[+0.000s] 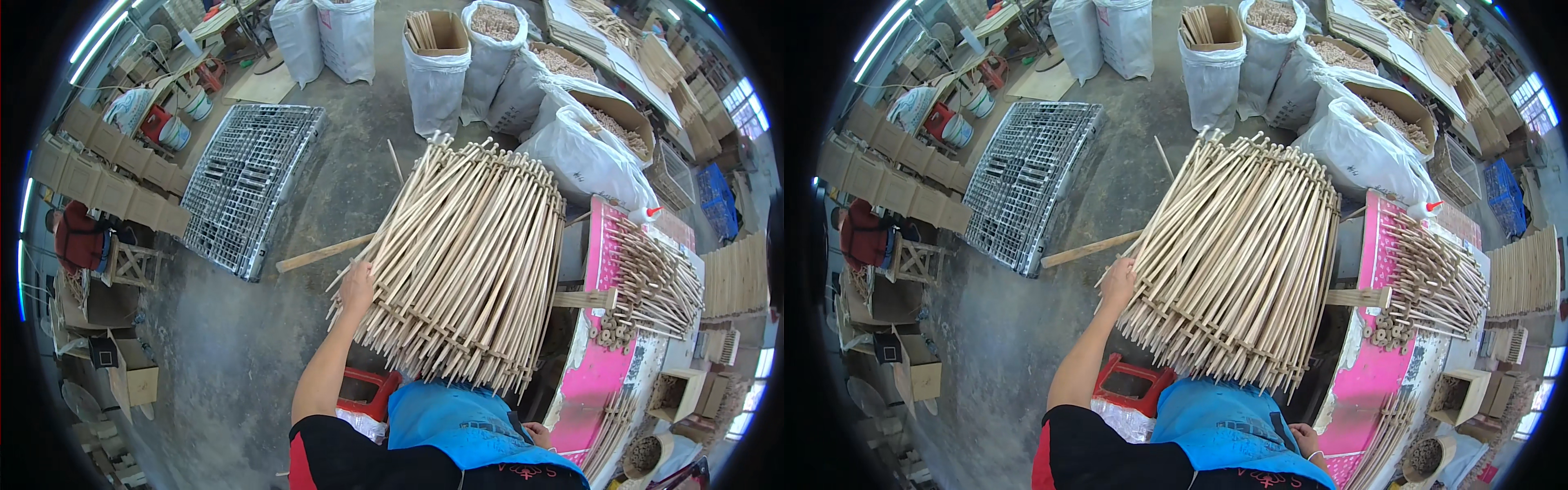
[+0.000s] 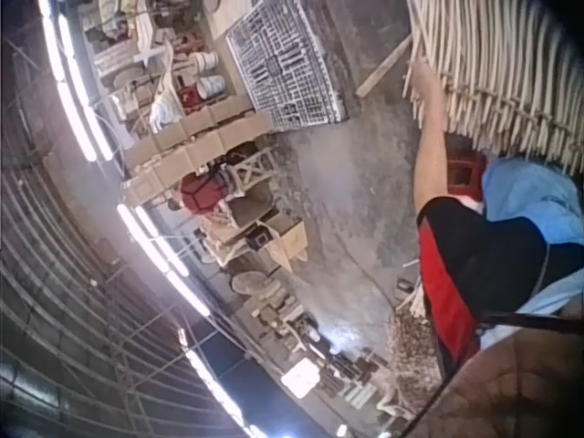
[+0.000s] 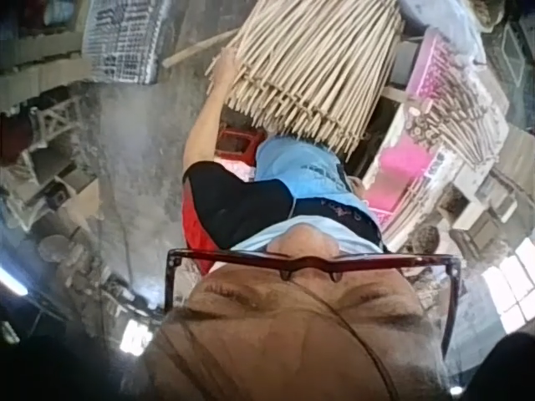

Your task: Assembling wooden frames by inserting thin wooden sticks through circular wooden hubs for umbrella construction.

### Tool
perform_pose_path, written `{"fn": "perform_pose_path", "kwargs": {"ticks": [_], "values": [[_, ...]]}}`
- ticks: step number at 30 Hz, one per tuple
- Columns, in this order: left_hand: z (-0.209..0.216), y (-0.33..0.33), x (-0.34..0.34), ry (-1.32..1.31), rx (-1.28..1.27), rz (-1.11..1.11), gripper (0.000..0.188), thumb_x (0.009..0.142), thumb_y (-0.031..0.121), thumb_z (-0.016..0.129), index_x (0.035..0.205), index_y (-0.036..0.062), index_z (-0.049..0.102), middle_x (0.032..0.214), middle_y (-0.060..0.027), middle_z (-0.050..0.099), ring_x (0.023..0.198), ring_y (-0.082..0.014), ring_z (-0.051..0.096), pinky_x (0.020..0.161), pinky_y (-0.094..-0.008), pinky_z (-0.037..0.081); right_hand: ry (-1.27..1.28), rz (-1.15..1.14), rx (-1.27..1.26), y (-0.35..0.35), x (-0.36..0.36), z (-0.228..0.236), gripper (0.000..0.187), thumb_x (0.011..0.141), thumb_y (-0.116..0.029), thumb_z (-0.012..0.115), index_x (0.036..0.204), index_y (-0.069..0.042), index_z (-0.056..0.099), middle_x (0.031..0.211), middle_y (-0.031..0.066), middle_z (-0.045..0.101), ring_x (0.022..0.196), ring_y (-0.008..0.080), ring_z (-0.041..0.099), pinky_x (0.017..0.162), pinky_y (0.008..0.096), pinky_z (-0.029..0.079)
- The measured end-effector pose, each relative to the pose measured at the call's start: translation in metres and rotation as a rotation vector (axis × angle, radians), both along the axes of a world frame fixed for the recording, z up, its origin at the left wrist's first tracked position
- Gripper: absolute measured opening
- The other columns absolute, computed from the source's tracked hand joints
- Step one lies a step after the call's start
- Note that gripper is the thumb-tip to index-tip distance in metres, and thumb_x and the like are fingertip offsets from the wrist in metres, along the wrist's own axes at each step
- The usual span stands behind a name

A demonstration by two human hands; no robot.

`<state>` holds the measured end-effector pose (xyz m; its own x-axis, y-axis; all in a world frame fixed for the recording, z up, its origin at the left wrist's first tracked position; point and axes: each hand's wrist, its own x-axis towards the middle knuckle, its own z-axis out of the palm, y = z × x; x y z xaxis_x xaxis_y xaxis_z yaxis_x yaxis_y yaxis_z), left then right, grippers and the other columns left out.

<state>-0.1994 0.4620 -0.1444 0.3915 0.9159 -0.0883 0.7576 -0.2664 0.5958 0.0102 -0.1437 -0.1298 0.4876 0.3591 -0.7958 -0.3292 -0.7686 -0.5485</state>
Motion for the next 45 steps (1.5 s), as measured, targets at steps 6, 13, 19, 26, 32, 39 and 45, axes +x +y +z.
{"fn": "perform_pose_path", "kwargs": {"ticks": [6, 13, 19, 26, 32, 39, 45], "values": [[-0.011, -0.005, 0.011, 0.017, 0.107, -0.142, 0.027, 0.086, 0.006, 0.061, 0.113, 0.0101, 0.058, 0.106, -0.0143, 0.061, 0.100, -0.0362, 0.059, 0.083, -0.0483, 0.046, -0.023, -0.020, -0.049, 0.007, 0.003, 0.007, 0.015, 0.091, -0.010, 0.063, 0.101, -0.001, 0.070, 0.088, 0.0047, 0.070, 0.078, 0.0119, 0.064, 0.073, 0.0267, 0.053], [-0.020, -0.008, 0.014, 0.120, 0.047, -0.148, 0.028, 0.089, 0.007, 0.058, 0.116, 0.0107, 0.058, 0.112, -0.0134, 0.060, 0.103, -0.0357, 0.059, 0.085, -0.0481, 0.046, -0.030, -0.007, -0.050, -0.005, 0.001, -0.003, 0.015, 0.091, -0.010, 0.063, 0.101, -0.001, 0.070, 0.089, 0.0048, 0.070, 0.079, 0.0127, 0.065, 0.075, 0.0274, 0.053], [-0.024, 0.020, 0.017, 0.143, 0.077, -0.119, 0.027, 0.089, 0.010, 0.059, 0.116, 0.0104, 0.060, 0.111, -0.0126, 0.060, 0.105, -0.0338, 0.059, 0.086, -0.0467, 0.047, -0.027, -0.010, -0.080, -0.001, 0.006, 0.002, 0.015, 0.090, -0.009, 0.063, 0.102, -0.001, 0.070, 0.089, 0.0047, 0.070, 0.078, 0.0126, 0.064, 0.074, 0.0270, 0.053], [-0.039, 0.042, 0.016, 0.174, 0.105, -0.101, 0.026, 0.087, 0.011, 0.059, 0.113, 0.0124, 0.061, 0.109, -0.0124, 0.060, 0.105, -0.0333, 0.058, 0.086, -0.0471, 0.048, 0.028, -0.118, -0.098, 0.002, 0.007, 0.013, 0.016, 0.091, -0.007, 0.062, 0.106, -0.002, 0.067, 0.084, 0.0042, 0.068, 0.070, 0.0102, 0.060, 0.064, 0.0250, 0.050], [-0.046, 0.053, 0.012, 0.294, 0.114, -0.087, 0.023, 0.090, 0.011, 0.050, 0.110, 0.0122, 0.061, 0.112, -0.0123, 0.061, 0.106, -0.0340, 0.058, 0.092, -0.0470, 0.045, 0.042, -0.134, -0.145, 0.004, 0.006, 0.017, 0.016, 0.092, -0.008, 0.062, 0.106, -0.002, 0.067, 0.084, 0.0038, 0.068, 0.069, 0.0109, 0.060, 0.064, 0.0255, 0.051], [-0.061, 0.057, 0.007, 0.384, 0.194, -0.093, 0.024, 0.091, 0.010, 0.048, 0.110, 0.0128, 0.062, 0.106, -0.0112, 0.064, 0.107, -0.0329, 0.059, 0.095, -0.0502, 0.042, 0.020, -0.053, -0.135, 0.015, 0.003, 0.023, 0.017, 0.092, -0.008, 0.062, 0.107, -0.002, 0.066, 0.084, 0.0027, 0.067, 0.070, 0.0100, 0.059, 0.064, 0.0248, 0.050], [-0.064, 0.053, 0.007, 0.409, 0.134, -0.068, 0.029, 0.092, 0.009, 0.048, 0.117, 0.0137, 0.061, 0.109, -0.0116, 0.064, 0.108, -0.0324, 0.059, 0.096, -0.0501, 0.041, 0.053, -0.112, -0.155, 0.019, 0.002, 0.028, 0.016, 0.092, -0.009, 0.062, 0.105, -0.002, 0.068, 0.084, 0.0021, 0.067, 0.070, 0.0103, 0.060, 0.065, 0.0247, 0.050]]}}
